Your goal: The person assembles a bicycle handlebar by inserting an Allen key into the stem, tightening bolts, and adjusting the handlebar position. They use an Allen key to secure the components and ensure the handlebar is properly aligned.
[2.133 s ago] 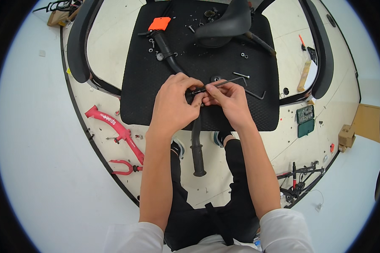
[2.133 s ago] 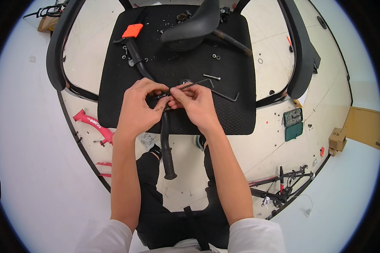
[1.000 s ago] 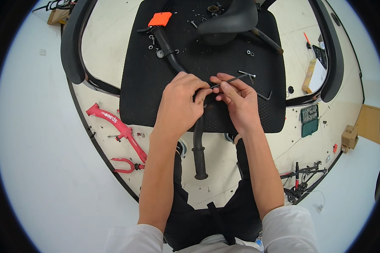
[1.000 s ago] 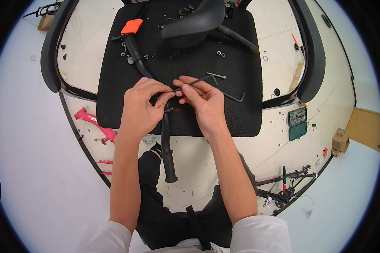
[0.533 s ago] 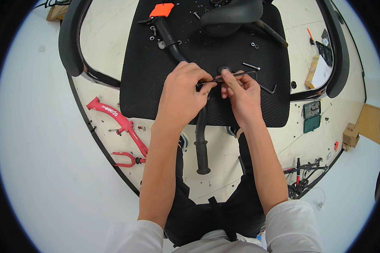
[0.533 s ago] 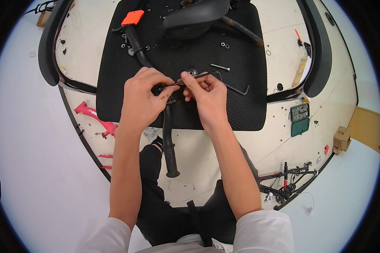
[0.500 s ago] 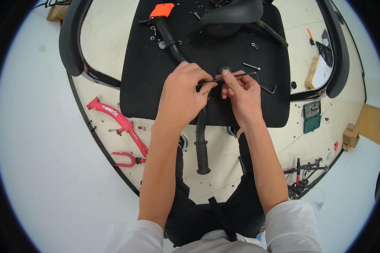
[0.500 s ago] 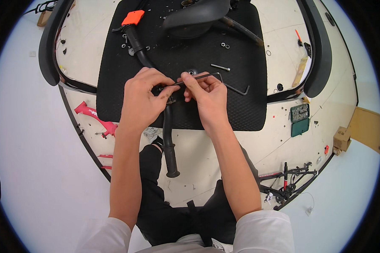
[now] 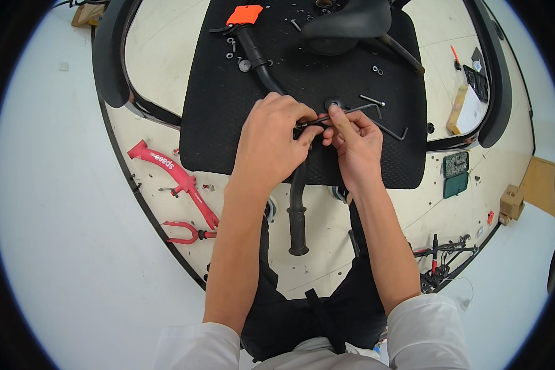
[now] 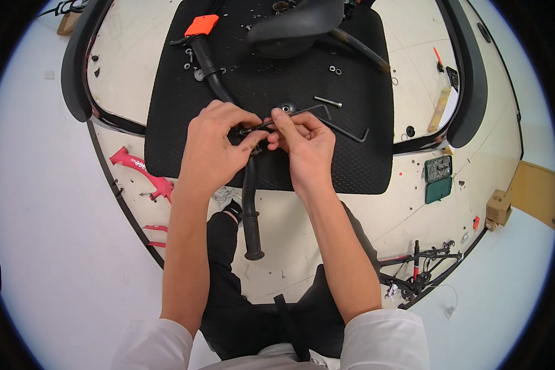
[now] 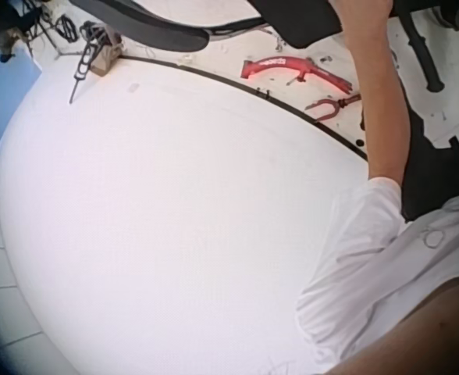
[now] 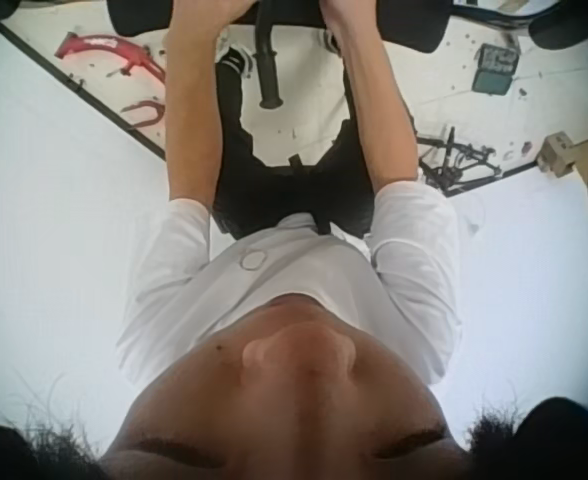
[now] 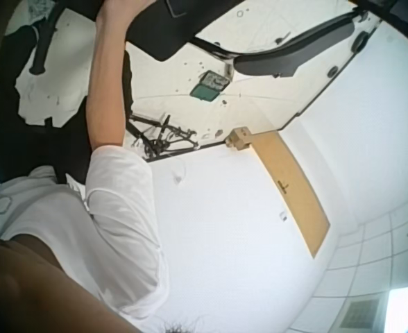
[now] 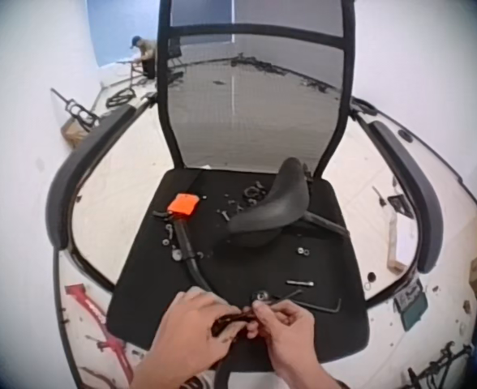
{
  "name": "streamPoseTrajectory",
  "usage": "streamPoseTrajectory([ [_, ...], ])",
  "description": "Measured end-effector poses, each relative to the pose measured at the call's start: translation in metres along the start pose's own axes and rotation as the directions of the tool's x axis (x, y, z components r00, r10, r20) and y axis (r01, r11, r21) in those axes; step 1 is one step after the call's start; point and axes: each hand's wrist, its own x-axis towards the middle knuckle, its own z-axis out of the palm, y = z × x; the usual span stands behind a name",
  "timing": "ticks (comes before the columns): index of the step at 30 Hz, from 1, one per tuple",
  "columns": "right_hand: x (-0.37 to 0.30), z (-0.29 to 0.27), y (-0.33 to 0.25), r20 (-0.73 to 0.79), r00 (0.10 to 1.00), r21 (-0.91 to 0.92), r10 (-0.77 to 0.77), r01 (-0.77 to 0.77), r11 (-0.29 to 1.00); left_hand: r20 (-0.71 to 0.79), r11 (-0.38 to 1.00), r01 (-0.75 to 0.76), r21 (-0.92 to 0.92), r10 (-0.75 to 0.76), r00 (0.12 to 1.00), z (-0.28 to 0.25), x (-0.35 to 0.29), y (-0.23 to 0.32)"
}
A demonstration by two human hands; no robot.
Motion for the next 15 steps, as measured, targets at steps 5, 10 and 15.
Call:
streamPoseTrajectory([
  [5,0.002,0.003,-0.003,-0.024,0.999,-0.061,0.036,-0.037,0.997,-0.059,1.000,0.014,-0.013,-0.015,0.998,0.005,0.000,0.001],
  [10,-0.002,0.007,-0.015,0.086,0.995,0.082,-0.058,0.051,0.995,-0.091,1.000,-0.006,0.013,0.008,0.996,0.007,-0.002,-0.001],
  [15,-0.001,0.001,-0.012,0.049,0.999,0.075,0.000,-0.004,0.997,-0.061,0.995,-0.043,0.092,0.048,0.997,0.004,-0.002,0.002],
])
